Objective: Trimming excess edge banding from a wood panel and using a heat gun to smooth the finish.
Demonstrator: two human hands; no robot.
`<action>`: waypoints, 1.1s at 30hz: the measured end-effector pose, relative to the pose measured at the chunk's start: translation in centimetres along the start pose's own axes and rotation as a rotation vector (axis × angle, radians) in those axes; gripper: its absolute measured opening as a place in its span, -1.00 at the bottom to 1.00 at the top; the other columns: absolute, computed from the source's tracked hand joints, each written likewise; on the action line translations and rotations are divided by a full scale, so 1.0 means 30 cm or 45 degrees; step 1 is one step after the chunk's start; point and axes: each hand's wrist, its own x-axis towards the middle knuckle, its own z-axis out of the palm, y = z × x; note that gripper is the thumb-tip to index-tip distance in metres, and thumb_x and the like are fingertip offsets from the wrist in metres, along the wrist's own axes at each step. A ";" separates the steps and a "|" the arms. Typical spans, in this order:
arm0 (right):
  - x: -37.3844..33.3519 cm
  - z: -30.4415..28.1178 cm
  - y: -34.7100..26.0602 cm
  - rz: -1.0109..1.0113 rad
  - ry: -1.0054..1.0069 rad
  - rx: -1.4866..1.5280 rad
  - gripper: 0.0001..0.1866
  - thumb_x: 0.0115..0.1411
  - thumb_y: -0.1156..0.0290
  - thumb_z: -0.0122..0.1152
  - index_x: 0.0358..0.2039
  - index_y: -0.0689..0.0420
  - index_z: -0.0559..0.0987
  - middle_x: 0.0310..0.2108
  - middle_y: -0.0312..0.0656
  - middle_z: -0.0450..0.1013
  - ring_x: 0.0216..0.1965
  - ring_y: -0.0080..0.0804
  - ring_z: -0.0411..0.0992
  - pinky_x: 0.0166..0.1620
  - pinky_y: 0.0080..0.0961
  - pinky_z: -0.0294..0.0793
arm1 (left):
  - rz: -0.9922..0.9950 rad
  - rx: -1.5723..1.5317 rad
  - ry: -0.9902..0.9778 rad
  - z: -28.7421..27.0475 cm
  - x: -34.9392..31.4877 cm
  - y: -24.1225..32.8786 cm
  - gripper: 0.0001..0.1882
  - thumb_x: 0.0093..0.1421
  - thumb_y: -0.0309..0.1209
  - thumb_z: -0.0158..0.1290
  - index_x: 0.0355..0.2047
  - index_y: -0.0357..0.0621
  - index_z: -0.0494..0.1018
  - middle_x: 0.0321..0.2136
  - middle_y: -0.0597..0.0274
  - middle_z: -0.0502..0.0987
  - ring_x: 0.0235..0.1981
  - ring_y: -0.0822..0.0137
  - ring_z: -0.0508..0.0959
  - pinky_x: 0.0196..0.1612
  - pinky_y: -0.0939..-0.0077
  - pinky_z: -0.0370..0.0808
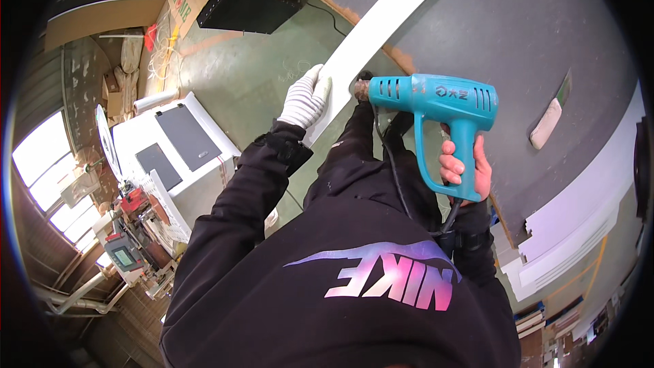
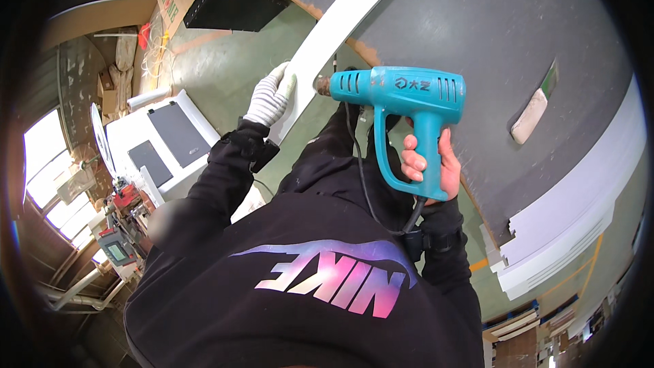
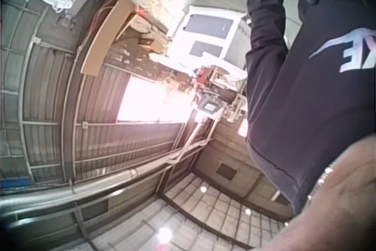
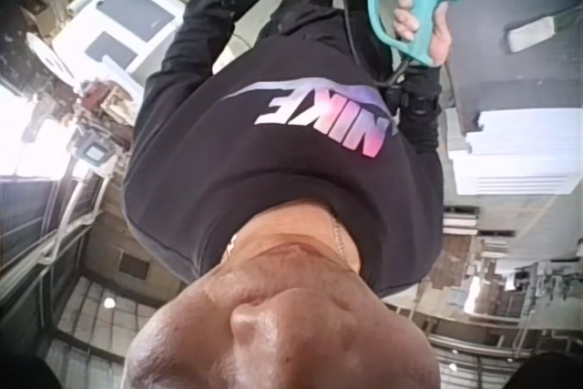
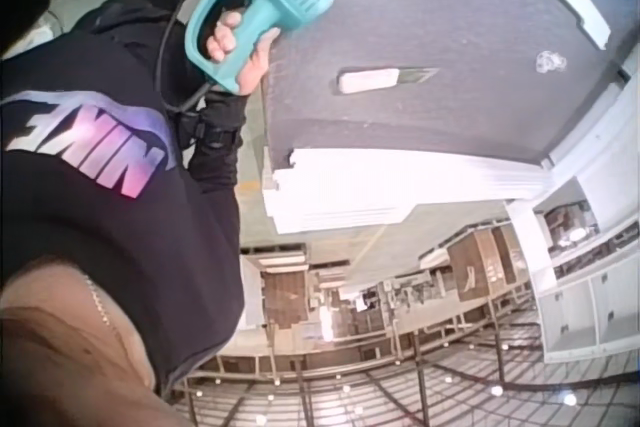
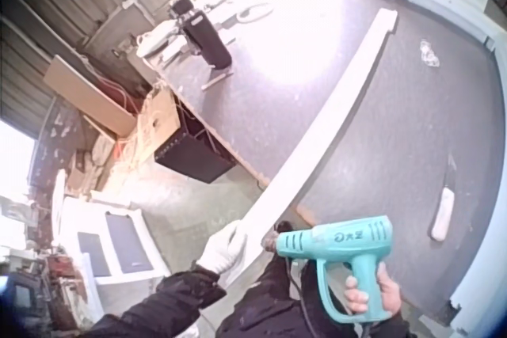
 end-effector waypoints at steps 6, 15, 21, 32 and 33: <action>0.000 0.004 0.008 -0.010 0.015 -0.010 -0.32 0.45 -0.03 -0.26 0.32 0.25 -0.01 -0.16 0.00 0.36 -0.42 -0.42 0.31 -0.43 -0.51 0.39 | -0.015 -0.034 -0.010 -0.004 -0.005 0.012 -0.53 0.31 -0.24 -0.02 0.10 -0.35 0.39 -0.09 -0.19 0.57 -0.04 0.00 0.58 0.05 0.34 0.45; -0.001 0.008 0.007 -0.017 0.019 -0.020 -0.31 0.45 -0.02 -0.25 0.33 0.26 -0.04 -0.17 0.01 0.36 -0.42 -0.41 0.31 -0.44 -0.50 0.39 | -0.014 -0.073 0.011 0.020 -0.009 -0.013 -0.52 0.31 -0.24 0.00 0.10 -0.37 0.38 -0.10 -0.20 0.57 -0.04 -0.01 0.58 0.04 0.33 0.46; -0.001 0.001 -0.003 -0.009 0.018 -0.022 -0.31 0.46 0.00 -0.26 0.34 0.26 -0.07 -0.17 0.02 0.37 -0.42 -0.41 0.32 -0.45 -0.51 0.39 | -0.004 -0.079 -0.001 0.023 -0.005 -0.015 -0.52 0.30 -0.25 0.01 0.09 -0.38 0.38 -0.11 -0.21 0.57 -0.06 -0.01 0.59 0.03 0.33 0.46; 0.000 -0.011 -0.007 0.015 -0.018 -0.041 -0.36 0.46 -0.04 -0.28 0.29 0.25 0.09 -0.15 -0.01 0.36 -0.42 -0.42 0.31 -0.43 -0.53 0.38 | -0.007 -0.086 0.001 0.023 -0.003 -0.029 -0.51 0.29 -0.26 0.02 0.11 -0.38 0.36 -0.12 -0.20 0.57 -0.08 0.00 0.59 0.02 0.35 0.47; -0.001 -0.012 -0.007 0.011 -0.017 -0.041 -0.36 0.46 -0.04 -0.28 0.28 0.25 0.09 -0.15 0.00 0.36 -0.42 -0.42 0.31 -0.43 -0.53 0.38 | 0.008 -0.069 0.007 0.022 -0.003 -0.027 -0.51 0.29 -0.25 0.02 0.11 -0.38 0.36 -0.12 -0.20 0.58 -0.08 0.00 0.59 0.02 0.34 0.47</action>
